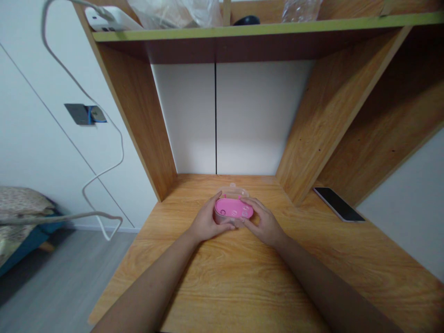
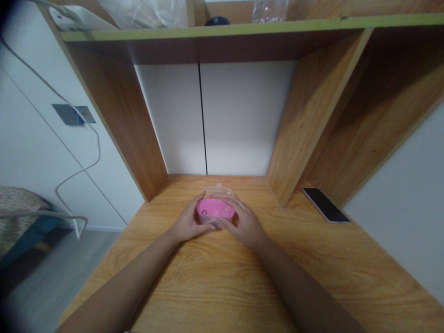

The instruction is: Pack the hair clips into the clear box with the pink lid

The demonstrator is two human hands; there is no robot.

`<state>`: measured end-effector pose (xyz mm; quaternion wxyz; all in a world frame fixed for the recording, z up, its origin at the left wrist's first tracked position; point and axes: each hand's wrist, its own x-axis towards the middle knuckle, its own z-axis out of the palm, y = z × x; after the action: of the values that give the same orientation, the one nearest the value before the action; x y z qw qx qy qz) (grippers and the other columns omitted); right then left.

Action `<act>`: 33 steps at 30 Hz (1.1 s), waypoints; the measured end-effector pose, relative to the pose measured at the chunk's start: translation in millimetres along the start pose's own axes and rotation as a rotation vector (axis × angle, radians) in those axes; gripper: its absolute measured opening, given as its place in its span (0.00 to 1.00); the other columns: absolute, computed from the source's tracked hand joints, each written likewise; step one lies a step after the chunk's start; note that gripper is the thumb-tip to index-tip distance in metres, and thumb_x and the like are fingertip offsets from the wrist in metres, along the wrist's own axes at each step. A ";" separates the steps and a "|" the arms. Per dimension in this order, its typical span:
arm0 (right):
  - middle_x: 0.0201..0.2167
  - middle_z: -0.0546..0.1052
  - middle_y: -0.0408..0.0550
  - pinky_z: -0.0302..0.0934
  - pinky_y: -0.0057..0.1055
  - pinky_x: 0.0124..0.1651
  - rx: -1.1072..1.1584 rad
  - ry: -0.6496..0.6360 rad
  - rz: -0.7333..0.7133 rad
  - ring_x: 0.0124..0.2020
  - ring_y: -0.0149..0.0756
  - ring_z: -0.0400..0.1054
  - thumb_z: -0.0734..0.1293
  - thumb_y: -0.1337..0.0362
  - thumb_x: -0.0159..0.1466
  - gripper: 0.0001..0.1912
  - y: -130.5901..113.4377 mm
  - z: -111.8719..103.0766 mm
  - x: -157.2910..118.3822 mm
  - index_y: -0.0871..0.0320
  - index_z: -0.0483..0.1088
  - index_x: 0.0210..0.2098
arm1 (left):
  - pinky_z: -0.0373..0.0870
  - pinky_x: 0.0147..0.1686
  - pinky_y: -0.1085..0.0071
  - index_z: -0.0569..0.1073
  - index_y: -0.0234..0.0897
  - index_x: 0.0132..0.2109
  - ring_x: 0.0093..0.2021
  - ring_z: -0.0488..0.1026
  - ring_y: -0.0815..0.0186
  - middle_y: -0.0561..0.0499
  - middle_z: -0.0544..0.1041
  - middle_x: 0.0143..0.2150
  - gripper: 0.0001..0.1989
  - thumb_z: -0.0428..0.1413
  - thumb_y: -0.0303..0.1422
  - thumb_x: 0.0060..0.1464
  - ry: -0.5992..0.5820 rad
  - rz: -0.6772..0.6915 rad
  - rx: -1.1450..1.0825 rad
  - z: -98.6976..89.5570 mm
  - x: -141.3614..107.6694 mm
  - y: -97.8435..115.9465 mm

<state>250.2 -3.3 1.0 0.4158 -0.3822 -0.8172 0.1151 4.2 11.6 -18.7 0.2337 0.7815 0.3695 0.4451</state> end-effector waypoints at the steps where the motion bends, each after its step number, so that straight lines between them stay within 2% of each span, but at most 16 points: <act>1: 0.61 0.72 0.53 0.62 0.49 0.65 -0.004 -0.001 -0.004 0.62 0.48 0.66 0.71 0.58 0.65 0.28 0.1 0.0 0.0 0.50 0.65 0.62 | 0.62 0.65 0.48 0.54 0.41 0.71 0.65 0.66 0.48 0.36 0.65 0.66 0.55 0.72 0.48 0.42 0.006 0.014 0.011 -0.9 0.4 0.0; 7: 0.60 0.73 0.54 0.64 0.49 0.63 -0.012 0.001 -0.046 0.61 0.49 0.67 0.72 0.56 0.64 0.28 -0.7 -0.7 0.7 0.51 0.66 0.62 | 0.68 0.58 0.53 0.64 0.42 0.65 0.57 0.70 0.52 0.41 0.71 0.56 0.43 0.69 0.49 0.46 0.020 0.064 0.042 -6.4 3.2 4.2; 16: 0.60 0.73 0.54 0.63 0.50 0.64 -0.004 -0.020 -0.056 0.61 0.49 0.67 0.71 0.56 0.65 0.29 -0.5 -2.1 -1.0 0.50 0.65 0.63 | 0.68 0.57 0.57 0.75 0.40 0.55 0.54 0.68 0.54 0.44 0.69 0.50 0.32 0.69 0.49 0.45 0.055 0.056 0.033 -8.9 5.0 13.5; 23: 0.63 0.70 0.53 0.61 0.51 0.66 0.013 -0.054 -0.009 0.64 0.51 0.65 0.72 0.57 0.63 0.35 -1.4 -1.1 -0.5 0.49 0.60 0.66 | 0.67 0.58 0.55 0.74 0.39 0.53 0.55 0.69 0.52 0.43 0.69 0.51 0.29 0.68 0.47 0.47 0.109 0.049 0.012 -10.8 5.9 18.8; 33: 0.69 0.62 0.56 0.53 0.55 0.70 0.038 -0.078 0.047 0.69 0.51 0.58 0.74 0.59 0.61 0.46 5.2 4.0 -0.5 0.51 0.48 0.72 | 0.68 0.56 0.56 0.70 0.38 0.53 0.54 0.70 0.54 0.43 0.71 0.51 0.25 0.66 0.41 0.51 0.302 0.038 0.097 -12.0 6.2 10.6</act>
<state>250.1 0.3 -4.4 0.3882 -0.3885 -0.8212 0.1553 -0.2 10.4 -2.1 0.1289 0.7229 0.4066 0.5436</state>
